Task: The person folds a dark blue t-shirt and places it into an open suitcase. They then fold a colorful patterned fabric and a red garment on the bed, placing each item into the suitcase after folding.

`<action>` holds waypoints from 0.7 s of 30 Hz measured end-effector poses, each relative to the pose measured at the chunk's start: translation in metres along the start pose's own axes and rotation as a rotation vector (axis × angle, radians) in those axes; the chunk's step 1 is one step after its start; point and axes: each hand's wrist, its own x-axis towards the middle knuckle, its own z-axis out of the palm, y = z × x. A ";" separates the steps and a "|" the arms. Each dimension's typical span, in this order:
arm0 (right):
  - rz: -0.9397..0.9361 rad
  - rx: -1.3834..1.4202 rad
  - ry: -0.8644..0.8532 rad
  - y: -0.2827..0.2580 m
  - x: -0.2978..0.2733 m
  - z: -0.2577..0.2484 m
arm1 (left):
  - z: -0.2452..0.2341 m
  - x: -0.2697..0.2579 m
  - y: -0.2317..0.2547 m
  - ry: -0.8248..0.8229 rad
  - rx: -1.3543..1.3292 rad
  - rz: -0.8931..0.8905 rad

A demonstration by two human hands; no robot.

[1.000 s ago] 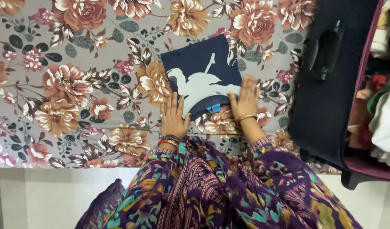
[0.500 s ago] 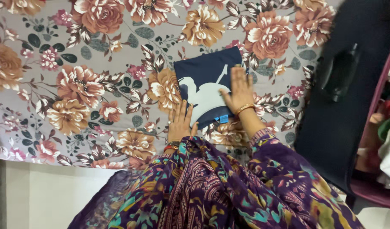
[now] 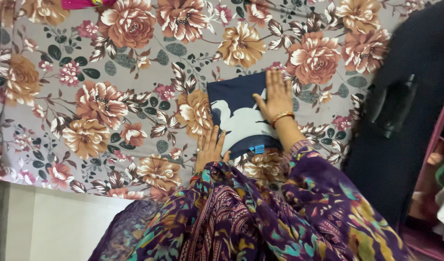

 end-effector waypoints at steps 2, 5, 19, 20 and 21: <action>0.120 0.013 0.031 0.018 0.001 0.002 | 0.000 0.001 -0.001 0.016 -0.005 0.006; 0.228 0.037 0.172 0.023 0.002 0.007 | -0.004 0.003 0.000 0.023 0.003 -0.006; -0.240 -0.028 -0.007 -0.058 0.040 0.007 | -0.012 0.001 0.005 0.024 -0.017 -0.014; -0.185 0.005 0.010 -0.060 0.042 0.004 | -0.011 0.001 0.005 0.026 -0.013 -0.007; -0.226 -0.018 0.009 -0.064 0.040 0.005 | -0.010 0.000 0.004 0.027 -0.008 0.000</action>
